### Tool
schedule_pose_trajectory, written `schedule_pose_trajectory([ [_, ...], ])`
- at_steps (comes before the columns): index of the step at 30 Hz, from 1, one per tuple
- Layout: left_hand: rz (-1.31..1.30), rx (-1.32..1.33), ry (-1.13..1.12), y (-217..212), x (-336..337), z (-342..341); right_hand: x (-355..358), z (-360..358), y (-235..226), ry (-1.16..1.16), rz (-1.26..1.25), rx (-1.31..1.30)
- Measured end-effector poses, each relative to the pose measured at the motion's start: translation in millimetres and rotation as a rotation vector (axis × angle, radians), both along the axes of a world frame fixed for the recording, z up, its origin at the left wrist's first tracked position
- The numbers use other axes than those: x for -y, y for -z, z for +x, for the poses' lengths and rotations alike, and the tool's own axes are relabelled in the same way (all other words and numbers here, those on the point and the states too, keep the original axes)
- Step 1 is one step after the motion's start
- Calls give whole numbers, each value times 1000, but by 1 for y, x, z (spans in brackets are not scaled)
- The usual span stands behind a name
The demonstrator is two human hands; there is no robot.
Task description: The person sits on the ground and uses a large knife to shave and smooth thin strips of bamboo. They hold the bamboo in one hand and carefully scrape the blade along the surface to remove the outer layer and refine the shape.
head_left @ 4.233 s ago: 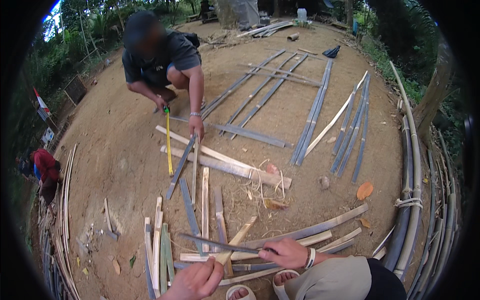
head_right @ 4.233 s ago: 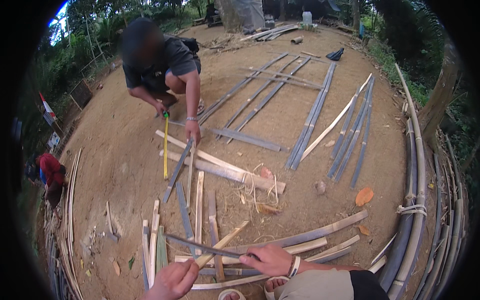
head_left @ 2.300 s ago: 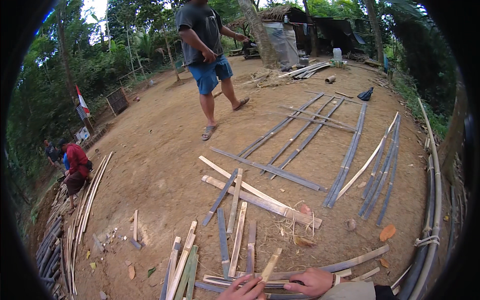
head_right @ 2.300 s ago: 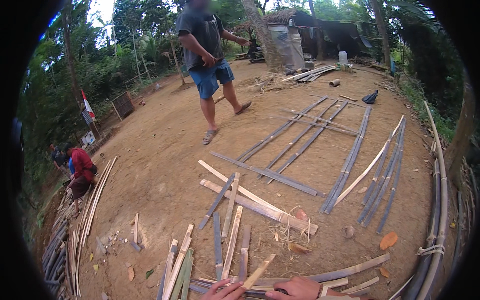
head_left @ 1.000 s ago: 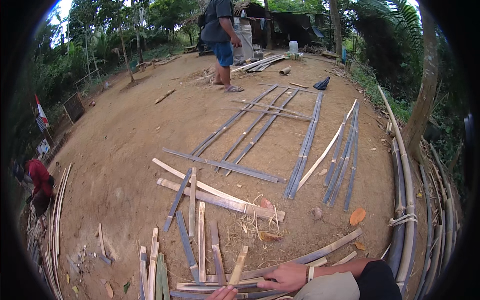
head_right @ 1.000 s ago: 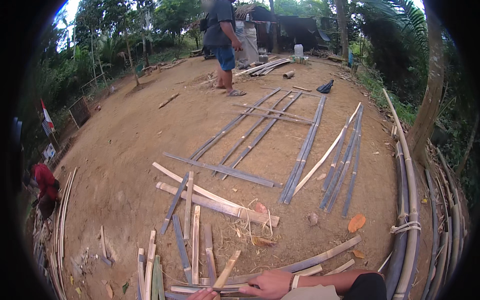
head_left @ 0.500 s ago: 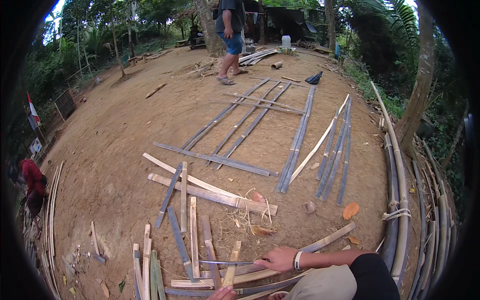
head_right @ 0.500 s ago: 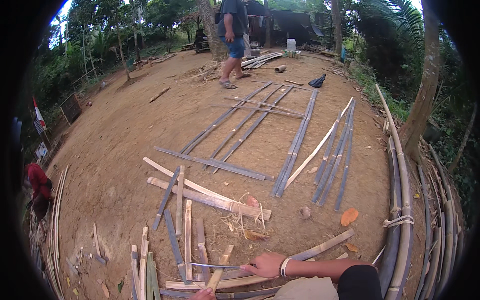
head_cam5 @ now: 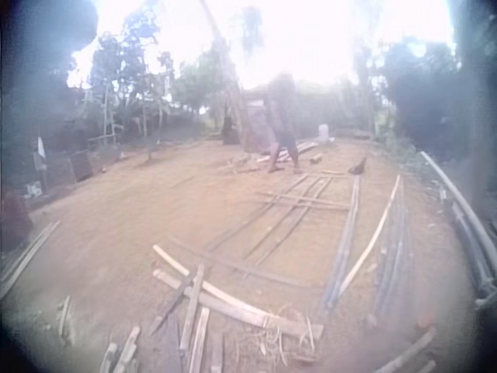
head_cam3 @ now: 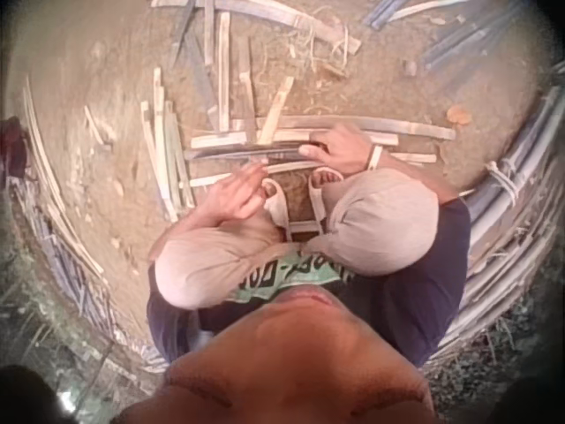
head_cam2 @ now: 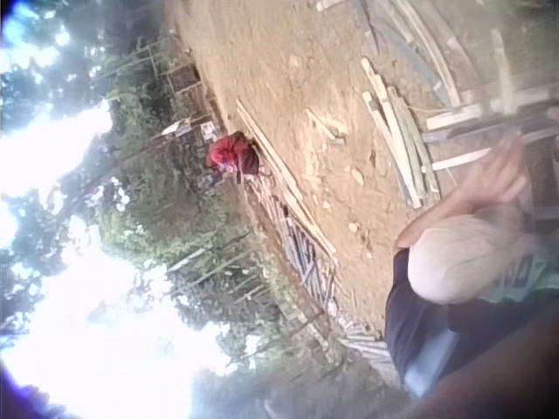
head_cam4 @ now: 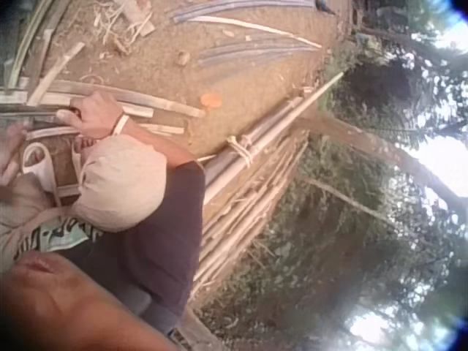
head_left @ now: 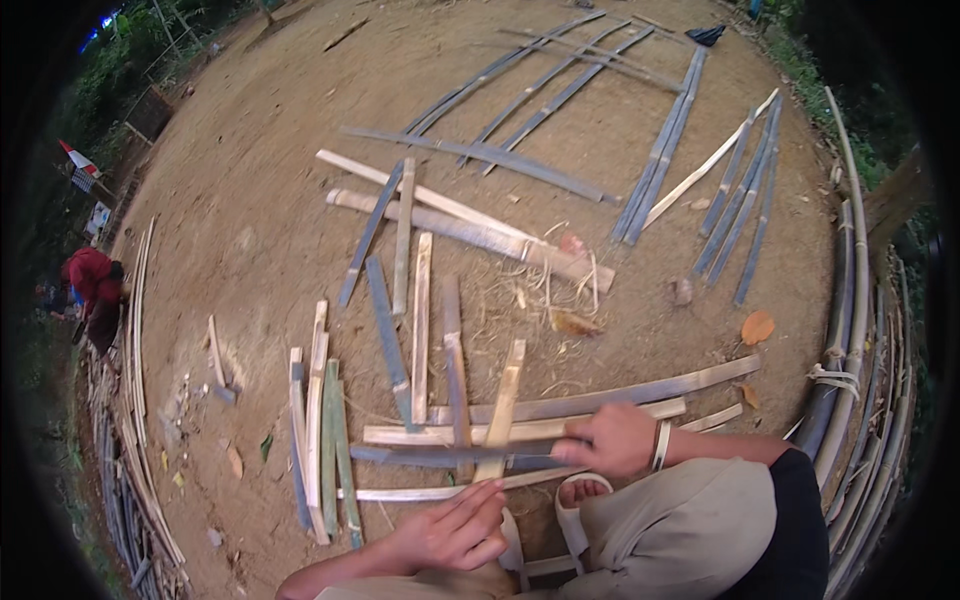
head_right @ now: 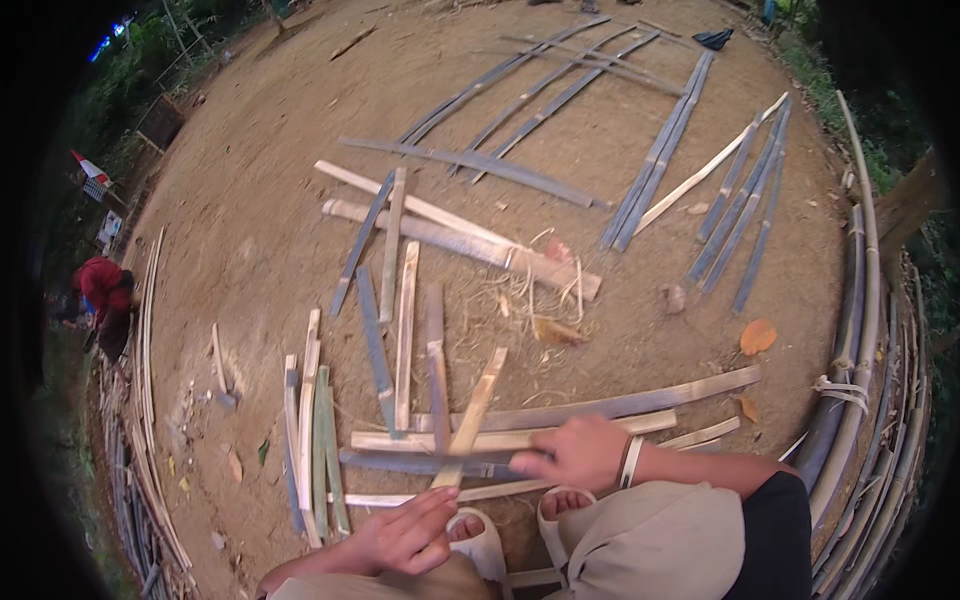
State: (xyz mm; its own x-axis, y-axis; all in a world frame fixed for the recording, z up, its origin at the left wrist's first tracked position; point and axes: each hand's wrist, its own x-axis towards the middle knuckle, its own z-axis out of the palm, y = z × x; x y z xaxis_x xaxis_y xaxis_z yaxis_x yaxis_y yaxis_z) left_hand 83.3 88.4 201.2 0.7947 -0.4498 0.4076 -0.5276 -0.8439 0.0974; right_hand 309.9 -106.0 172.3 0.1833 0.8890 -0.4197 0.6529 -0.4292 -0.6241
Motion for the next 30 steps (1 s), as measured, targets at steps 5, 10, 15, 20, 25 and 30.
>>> schedule_pose_trajectory([
  [5, 74, -9, -39, -11, 5, -3, -7, 13, 26, 70, -39, 108],
  [10, 114, -12, 10, -10, 7, 11, 0, 10, 22, 29, 43, 37],
  [15, 169, 26, -32, 2, 7, 2, -2, -4, 6, -15, 65, 110],
  [20, 169, 4, 4, -3, 12, 16, -4, 13, 42, 99, 122, 137],
  [25, 20, 42, -95, 5, 12, 18, -5, 8, 9, -11, 67, 104],
  [30, 40, 24, -80, -7, 13, 25, -14, 42, 54, 119, 13, 170],
])
